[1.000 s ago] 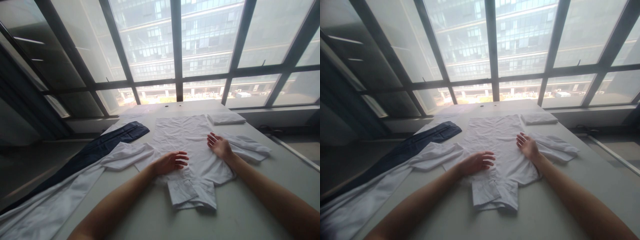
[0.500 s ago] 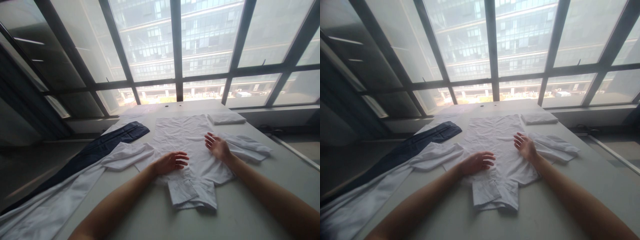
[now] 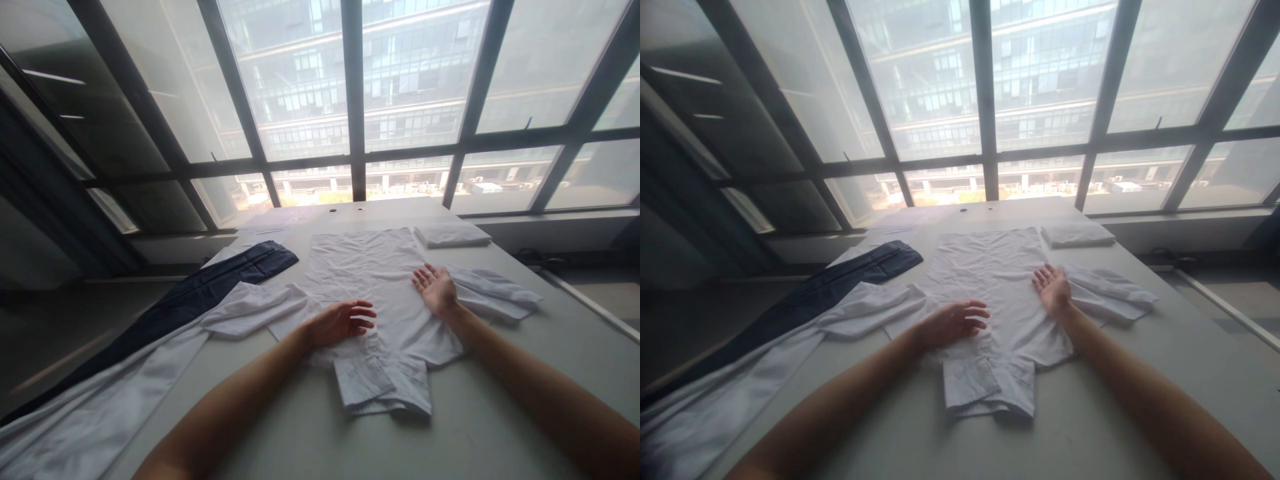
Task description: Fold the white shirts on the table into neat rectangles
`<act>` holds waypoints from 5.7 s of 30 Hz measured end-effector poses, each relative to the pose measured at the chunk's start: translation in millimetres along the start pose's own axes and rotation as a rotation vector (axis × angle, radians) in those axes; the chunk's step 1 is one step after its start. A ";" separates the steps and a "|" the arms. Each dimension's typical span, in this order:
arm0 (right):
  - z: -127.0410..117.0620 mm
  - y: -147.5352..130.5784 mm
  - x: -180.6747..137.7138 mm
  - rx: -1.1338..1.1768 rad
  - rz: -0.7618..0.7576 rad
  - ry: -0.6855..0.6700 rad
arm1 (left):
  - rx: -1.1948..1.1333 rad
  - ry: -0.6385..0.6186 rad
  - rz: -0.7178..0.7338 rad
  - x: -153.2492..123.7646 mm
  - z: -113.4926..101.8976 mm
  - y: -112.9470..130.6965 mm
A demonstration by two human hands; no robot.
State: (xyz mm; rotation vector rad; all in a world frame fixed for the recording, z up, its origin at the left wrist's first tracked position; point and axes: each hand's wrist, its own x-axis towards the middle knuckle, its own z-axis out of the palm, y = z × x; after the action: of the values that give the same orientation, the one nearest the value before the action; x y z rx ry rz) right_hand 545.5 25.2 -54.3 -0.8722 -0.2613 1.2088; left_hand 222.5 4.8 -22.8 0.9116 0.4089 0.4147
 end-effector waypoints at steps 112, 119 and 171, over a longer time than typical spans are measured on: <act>-3.8 21.9 -132.7 0.034 0.437 -0.316 | -0.605 0.443 0.223 -20.9 53.4 -40.3; -44.2 -12.4 -119.3 0.017 0.364 -0.285 | -0.488 0.676 0.327 -75.5 13.3 -13.8; -29.0 13.9 -184.9 -0.309 0.176 -0.608 | 1.449 -0.612 0.526 -5.0 90.6 -40.4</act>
State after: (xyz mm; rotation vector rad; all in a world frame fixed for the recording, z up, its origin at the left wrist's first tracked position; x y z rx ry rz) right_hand 484.8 -151.3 -34.9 -0.7809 -0.8951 1.6102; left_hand 270.8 -80.2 -5.5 2.4994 -0.2017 0.2385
